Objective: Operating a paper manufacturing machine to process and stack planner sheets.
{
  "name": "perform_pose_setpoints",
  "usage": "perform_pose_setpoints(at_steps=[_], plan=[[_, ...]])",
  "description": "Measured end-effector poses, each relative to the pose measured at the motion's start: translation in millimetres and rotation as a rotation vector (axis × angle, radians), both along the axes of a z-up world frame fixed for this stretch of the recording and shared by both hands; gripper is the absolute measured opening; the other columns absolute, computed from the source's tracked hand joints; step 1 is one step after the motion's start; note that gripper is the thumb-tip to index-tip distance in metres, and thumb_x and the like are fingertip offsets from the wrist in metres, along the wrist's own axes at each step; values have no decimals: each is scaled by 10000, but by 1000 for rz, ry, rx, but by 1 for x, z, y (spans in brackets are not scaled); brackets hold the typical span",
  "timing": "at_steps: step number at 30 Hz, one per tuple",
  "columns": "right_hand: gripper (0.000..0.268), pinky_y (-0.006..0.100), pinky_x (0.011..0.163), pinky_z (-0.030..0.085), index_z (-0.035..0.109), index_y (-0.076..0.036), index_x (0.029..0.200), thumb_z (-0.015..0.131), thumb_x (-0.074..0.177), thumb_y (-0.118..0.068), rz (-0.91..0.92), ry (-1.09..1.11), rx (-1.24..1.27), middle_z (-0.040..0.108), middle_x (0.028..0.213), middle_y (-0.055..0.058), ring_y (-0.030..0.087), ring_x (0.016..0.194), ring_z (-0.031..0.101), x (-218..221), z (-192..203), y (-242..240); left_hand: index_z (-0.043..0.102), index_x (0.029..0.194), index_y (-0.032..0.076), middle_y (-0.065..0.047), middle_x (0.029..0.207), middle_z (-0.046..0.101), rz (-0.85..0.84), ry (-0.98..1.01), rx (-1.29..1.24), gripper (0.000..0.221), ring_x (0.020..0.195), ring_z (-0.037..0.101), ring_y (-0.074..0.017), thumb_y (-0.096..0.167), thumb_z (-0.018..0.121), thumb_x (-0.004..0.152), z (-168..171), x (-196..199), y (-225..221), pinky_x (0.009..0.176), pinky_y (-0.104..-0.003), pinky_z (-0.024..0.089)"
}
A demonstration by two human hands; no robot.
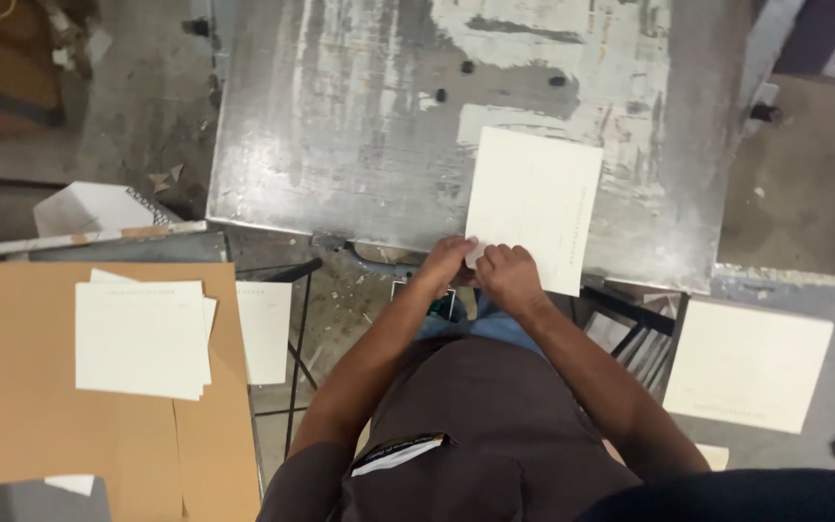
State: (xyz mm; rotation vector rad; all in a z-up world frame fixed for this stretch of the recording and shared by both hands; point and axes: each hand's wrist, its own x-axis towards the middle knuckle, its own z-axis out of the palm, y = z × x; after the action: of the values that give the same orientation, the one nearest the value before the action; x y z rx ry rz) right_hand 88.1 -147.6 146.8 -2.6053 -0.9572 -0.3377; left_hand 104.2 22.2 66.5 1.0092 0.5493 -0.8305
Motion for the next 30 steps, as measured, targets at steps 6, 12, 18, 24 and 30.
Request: perform_pose_setpoints(at_steps=[6,12,18,24,30], plan=[[342,456,789,457,703,-65,942,835,733,-301,-124,176,74,642,975,112,303,911,622,-1,20,-10,668,1160,-42,-137,932,708,6,-126,201,293,674,711,-240,166,568,980,-20,-2,10,499,-375,619],[541,455,887,499,610,-7,1272,804,899,-348,-660,255,242,606,1224,205,332,1028,613,-2,-13,-92,662,1208,-72,-151,990,728,35,-163,239,310,731,716,-227,149,547,1023,-10,23,24,544,-344,620],[579,346,709,570,525,27,1400,728,926,-236,-865,970,910,689,1153,183,223,949,687,20,-59,-102,648,1221,-63,-150,1016,714,73,-156,212,307,762,698,-254,144,533,1025,-29,42,32,545,-357,613],[577,271,644,565,479,42,1449,707,939,-101,-766,957,950,731,1098,155,181,897,704,46,-71,-87,640,1224,-64,-152,1040,698,106,-119,236,310,789,703,-245,139,562,1003,-21,69,36,543,-375,627],[580,325,640,530,512,24,1441,717,912,-95,-806,967,835,711,1033,151,182,838,674,77,-60,-82,557,1218,-18,-135,1036,664,64,-201,454,324,786,703,-257,157,629,956,5,98,31,491,-388,626]])
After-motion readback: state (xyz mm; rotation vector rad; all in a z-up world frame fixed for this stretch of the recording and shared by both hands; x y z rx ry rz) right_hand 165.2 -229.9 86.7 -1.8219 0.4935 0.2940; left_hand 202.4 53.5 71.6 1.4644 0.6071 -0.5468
